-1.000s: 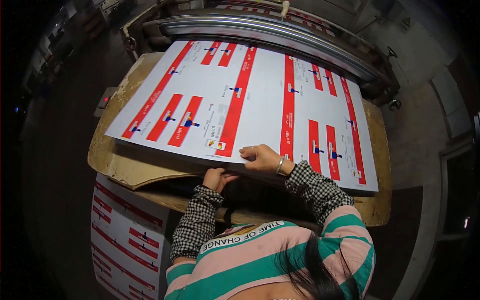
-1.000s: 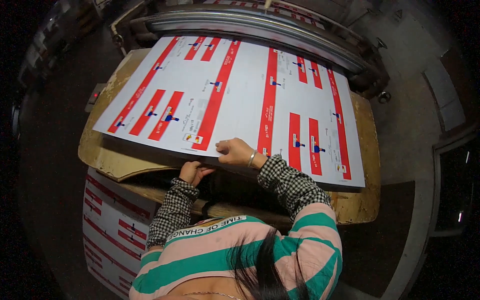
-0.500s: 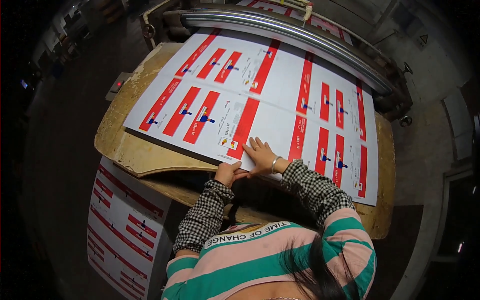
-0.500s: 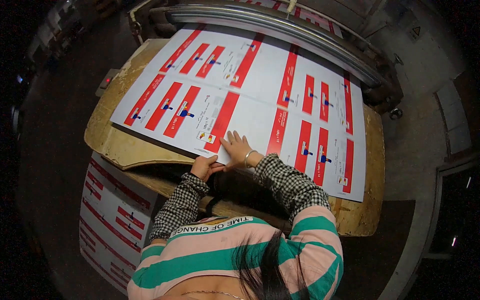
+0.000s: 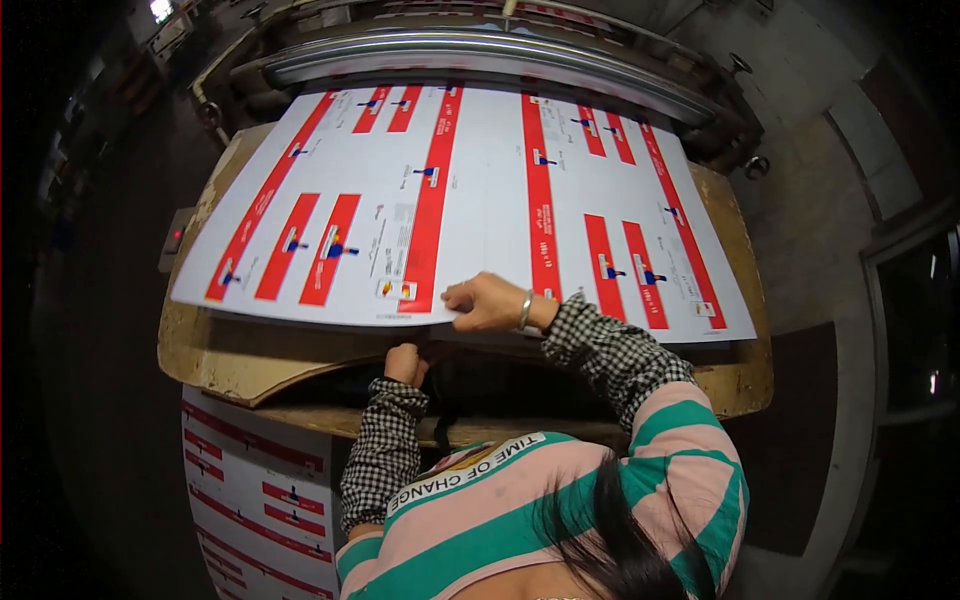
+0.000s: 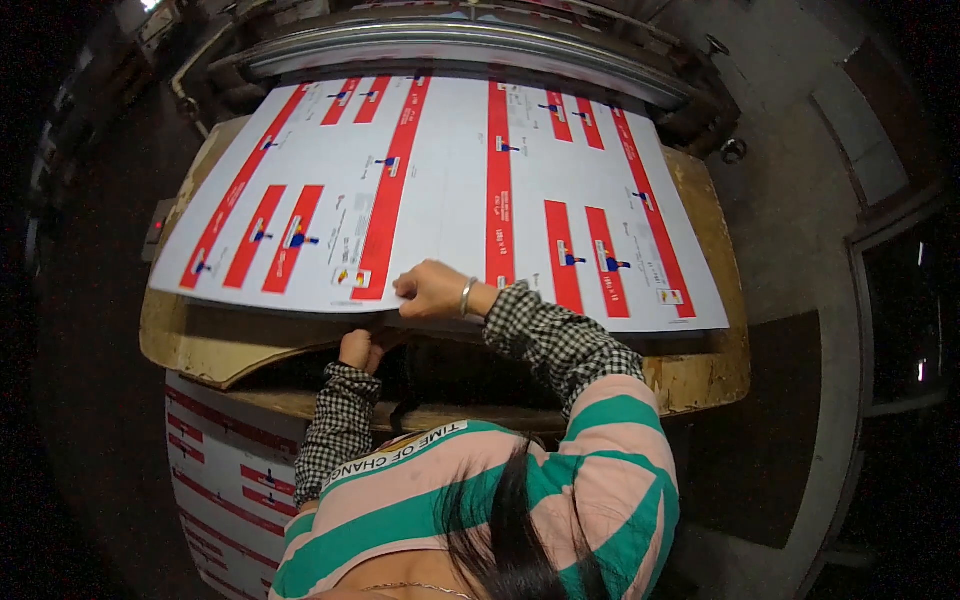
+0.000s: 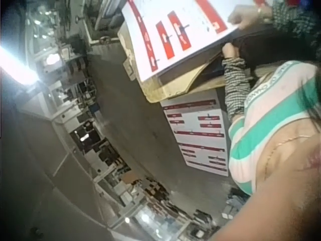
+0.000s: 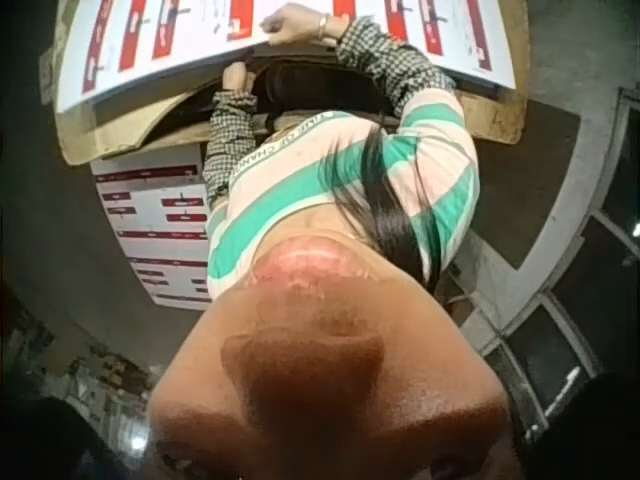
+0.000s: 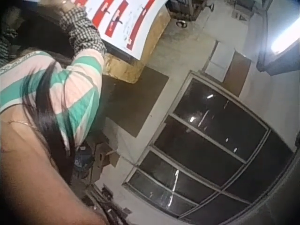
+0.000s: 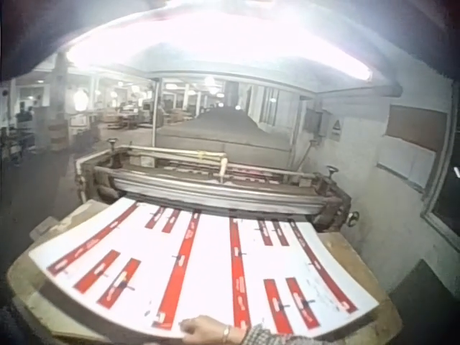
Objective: Stacking large printed paper sheets from a machine onto a pallet.
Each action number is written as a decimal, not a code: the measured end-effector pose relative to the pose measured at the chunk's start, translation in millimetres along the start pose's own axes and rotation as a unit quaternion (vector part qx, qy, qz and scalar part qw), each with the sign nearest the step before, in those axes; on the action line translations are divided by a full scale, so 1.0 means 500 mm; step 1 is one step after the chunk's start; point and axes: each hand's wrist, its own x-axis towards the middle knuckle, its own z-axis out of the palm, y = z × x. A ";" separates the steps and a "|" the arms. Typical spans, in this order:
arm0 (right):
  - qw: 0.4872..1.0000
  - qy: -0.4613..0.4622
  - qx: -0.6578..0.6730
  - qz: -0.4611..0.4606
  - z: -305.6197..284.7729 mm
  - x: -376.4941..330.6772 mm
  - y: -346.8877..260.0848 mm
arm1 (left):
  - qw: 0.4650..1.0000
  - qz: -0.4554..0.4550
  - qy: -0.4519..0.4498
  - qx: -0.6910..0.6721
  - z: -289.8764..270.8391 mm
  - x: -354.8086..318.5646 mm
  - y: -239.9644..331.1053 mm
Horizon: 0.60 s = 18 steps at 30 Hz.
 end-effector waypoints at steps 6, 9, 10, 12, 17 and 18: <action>0.999 0.031 -0.014 -0.019 0.050 0.016 0.101 | 0.998 -0.001 -0.022 0.054 0.038 -0.019 0.015; 0.976 -0.021 -0.088 0.197 -0.013 0.067 0.067 | 0.998 -0.010 -0.028 0.053 0.032 -0.026 0.021; 0.971 0.080 -0.127 0.186 -0.017 0.080 0.113 | 0.998 -0.009 -0.029 0.058 0.050 -0.029 0.024; 0.953 0.172 -0.092 0.233 -0.011 0.101 0.153 | 0.998 0.001 -0.019 0.058 0.061 -0.041 0.031; 0.958 -0.001 -0.288 0.006 0.108 0.047 0.085 | 0.997 -0.003 -0.030 0.068 0.040 -0.039 0.033; 0.957 0.000 -0.290 0.008 0.108 0.033 0.082 | 0.997 -0.004 -0.033 0.069 0.047 -0.038 0.034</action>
